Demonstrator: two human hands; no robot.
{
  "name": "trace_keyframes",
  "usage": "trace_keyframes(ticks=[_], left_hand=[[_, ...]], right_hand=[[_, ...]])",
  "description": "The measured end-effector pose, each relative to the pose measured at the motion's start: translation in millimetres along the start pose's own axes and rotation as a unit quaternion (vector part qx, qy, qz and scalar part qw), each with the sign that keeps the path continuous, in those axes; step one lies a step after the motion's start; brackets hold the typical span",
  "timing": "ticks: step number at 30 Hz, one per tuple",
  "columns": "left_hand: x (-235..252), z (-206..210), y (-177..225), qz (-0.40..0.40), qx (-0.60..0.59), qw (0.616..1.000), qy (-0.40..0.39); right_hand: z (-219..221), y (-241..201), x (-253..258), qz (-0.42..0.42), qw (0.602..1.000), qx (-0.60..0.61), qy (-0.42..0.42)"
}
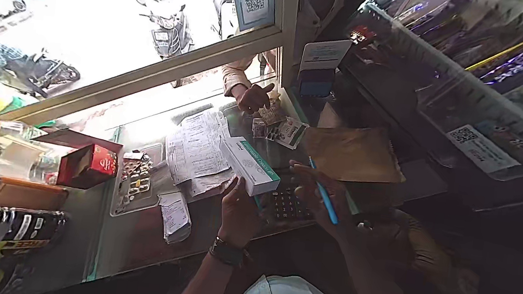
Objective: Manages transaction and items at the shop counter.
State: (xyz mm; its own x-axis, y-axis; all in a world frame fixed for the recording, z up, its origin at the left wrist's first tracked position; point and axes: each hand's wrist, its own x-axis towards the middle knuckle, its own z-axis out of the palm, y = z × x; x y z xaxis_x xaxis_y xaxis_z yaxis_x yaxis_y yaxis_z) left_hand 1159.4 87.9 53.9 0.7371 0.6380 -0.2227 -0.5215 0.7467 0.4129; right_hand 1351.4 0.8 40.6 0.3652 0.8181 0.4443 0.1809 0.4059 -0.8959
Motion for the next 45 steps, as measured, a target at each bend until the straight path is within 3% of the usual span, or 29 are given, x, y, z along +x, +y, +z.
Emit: trace_keyframes(ticks=[3,8,15,17,20,22,24,26,28,31,33,36,39,42,45], left_hand=[[1,8,-16,-0.015,-0.061,0.997,-0.041],[5,0,-21,-0.042,-0.086,0.990,-0.109],[10,-2,-17,-0.034,-0.097,0.990,-0.096],[10,-3,-5,-0.004,-0.062,0.996,-0.061],[12,0,13,0.082,0.107,0.981,0.137],[7,5,15,0.177,0.196,0.909,0.323],[-7,-5,9,0.290,0.241,0.839,0.391],[-22,-9,-8,0.420,0.323,0.795,0.295],[-29,-4,-26,0.440,0.518,0.721,0.130],[5,26,-51,0.344,0.797,0.496,-0.018],[37,54,-73,0.203,0.890,0.398,-0.090],[86,91,-110,-0.006,0.953,0.281,-0.112],[113,101,-137,-0.079,0.966,0.232,-0.077],[118,103,-144,-0.128,0.958,0.246,-0.067],[119,100,-145,-0.139,0.959,0.232,-0.089]], right_hand=[[23,-6,8,-0.047,0.997,-0.026,-0.048],[31,-5,18,-0.071,0.994,-0.073,-0.039],[36,-5,22,-0.062,0.990,-0.120,-0.037],[47,-4,29,-0.068,0.988,-0.134,-0.033],[72,7,41,-0.056,0.983,-0.165,-0.051],[89,21,49,-0.027,0.973,-0.202,-0.109],[92,22,51,0.032,0.960,-0.190,-0.201],[73,18,40,0.018,0.980,-0.123,-0.152],[29,12,26,0.012,0.999,-0.038,-0.012],[-59,31,28,0.110,0.980,0.014,0.162],[-104,48,39,0.167,0.965,-0.039,0.199],[-132,69,51,0.201,0.961,-0.124,0.141],[-134,90,51,0.183,0.954,-0.208,0.113],[-135,106,47,0.131,0.958,-0.221,0.123],[-134,110,45,0.110,0.958,-0.241,0.113]])
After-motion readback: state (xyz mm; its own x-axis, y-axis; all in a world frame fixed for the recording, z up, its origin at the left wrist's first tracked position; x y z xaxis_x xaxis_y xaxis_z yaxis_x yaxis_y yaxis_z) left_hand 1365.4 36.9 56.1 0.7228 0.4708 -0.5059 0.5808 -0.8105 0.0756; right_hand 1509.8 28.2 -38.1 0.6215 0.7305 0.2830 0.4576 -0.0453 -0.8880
